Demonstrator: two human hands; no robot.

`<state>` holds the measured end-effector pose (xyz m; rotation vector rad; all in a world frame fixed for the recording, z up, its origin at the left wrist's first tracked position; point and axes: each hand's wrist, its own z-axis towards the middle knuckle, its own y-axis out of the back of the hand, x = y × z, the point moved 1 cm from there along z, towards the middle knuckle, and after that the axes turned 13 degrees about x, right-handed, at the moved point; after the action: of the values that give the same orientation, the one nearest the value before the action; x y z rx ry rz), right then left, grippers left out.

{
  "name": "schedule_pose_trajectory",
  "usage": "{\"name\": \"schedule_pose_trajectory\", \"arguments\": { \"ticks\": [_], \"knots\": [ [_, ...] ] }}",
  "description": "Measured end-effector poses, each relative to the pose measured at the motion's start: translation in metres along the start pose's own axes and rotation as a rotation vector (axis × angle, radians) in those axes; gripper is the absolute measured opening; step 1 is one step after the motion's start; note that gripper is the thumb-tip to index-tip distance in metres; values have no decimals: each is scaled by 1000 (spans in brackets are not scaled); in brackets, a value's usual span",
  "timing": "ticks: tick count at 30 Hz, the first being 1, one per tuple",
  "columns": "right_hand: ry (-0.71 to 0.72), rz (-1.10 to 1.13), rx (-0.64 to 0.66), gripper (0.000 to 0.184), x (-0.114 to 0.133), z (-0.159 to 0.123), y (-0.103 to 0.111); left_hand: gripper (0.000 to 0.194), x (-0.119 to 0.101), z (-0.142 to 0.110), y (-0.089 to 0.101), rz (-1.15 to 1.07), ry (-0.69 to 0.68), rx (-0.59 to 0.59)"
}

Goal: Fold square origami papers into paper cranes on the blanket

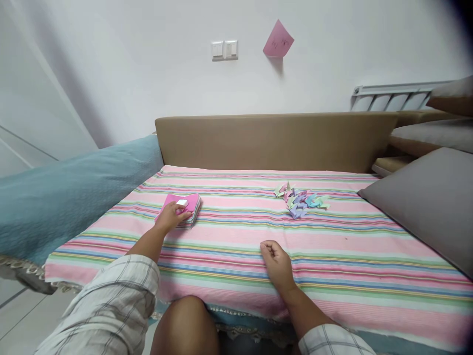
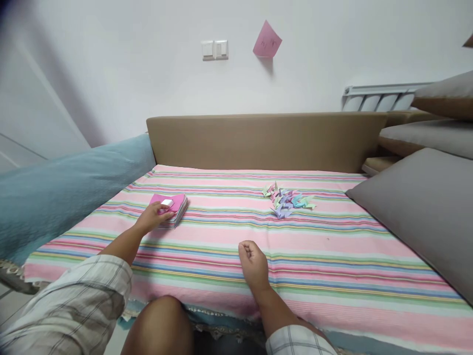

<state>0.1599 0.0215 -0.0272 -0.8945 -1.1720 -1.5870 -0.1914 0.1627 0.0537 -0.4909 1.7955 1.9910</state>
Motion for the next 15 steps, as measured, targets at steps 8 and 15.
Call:
{"name": "schedule_pose_trajectory", "arguments": {
  "ticks": [8, 15],
  "knots": [
    [-7, -33, 15, 30, 1, 1, -1, 66, 1, -1, 4, -71, 26, 45],
    [-6, -41, 38, 30, 1, 0, -1, 75, -10, -5, 7, -236, 39, 43]
  ]
}}
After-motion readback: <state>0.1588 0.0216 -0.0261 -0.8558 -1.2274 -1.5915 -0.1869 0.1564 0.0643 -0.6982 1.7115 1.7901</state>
